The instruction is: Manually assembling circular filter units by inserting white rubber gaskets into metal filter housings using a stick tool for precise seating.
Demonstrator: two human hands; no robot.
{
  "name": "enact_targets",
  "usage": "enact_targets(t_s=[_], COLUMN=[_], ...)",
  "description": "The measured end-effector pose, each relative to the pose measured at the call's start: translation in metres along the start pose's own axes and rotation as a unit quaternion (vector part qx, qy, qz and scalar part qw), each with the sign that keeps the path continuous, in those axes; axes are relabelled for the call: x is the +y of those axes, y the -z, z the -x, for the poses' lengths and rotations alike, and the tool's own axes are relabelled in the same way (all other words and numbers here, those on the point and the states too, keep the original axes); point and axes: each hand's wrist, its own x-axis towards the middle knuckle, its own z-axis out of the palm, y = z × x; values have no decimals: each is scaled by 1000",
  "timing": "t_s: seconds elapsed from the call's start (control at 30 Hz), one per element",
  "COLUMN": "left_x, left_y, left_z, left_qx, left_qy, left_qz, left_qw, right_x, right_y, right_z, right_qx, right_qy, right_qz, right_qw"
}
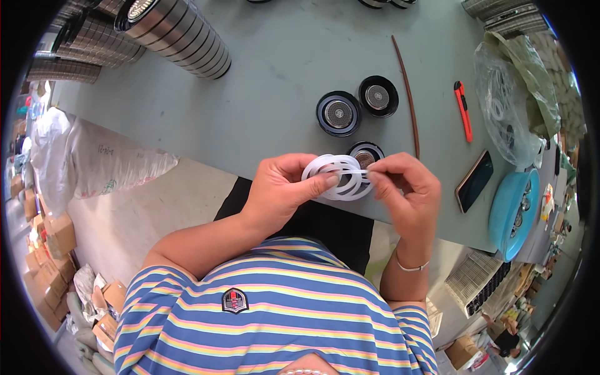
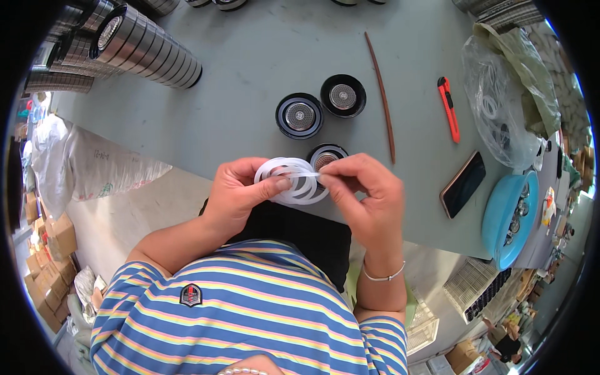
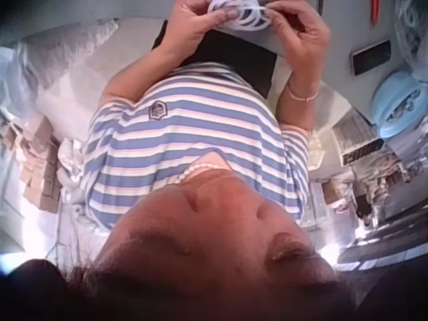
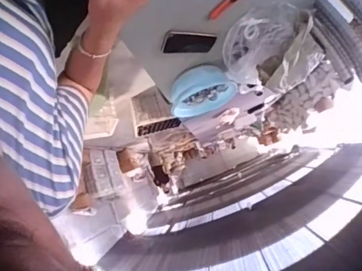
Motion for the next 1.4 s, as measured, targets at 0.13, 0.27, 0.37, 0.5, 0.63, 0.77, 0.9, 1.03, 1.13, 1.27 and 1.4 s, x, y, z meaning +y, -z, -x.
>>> enact_targets(t_s=[0.13,0.27,0.37,0.5,0.63,0.77,0.9,1.03,1.13,1.27,1.4], left_x=[4,3,7,17,35,65,73,65,66,88,91], left_y=[6,11,14,24,27,1,-8,1,8,9,27], left_z=[-1,-4,-7,-14,-36,-93,-180,-210,-203,-196,-200], left_qx=[41,25,21,45,61,101,56,-68,-194,-58,99], left_qy=[25,15,4,-37,-104,-158,-204,-77,-29,-106,-149], left_qz=[-6,-8,2,2,43,35,8,-60,-99,-45,-22], left_qw=[999,1000,1000,998,992,982,977,993,976,992,984], right_x=[3,5,12,16,33,19,17,52,87,87,45], right_y=[6,21,29,22,22,34,58,107,152,142,102], right_z=[-25,-71,-89,-94,-101,-112,-195,-313,-397,-455,-430], right_qx=[112,136,129,178,49,-17,139,239,242,157,22], right_qy=[-3,-50,-56,267,282,217,126,79,107,171,145], right_qz=[-48,-84,-113,305,381,223,174,116,169,199,313], right_qw=[993,986,984,897,879,950,967,961,950,952,938])
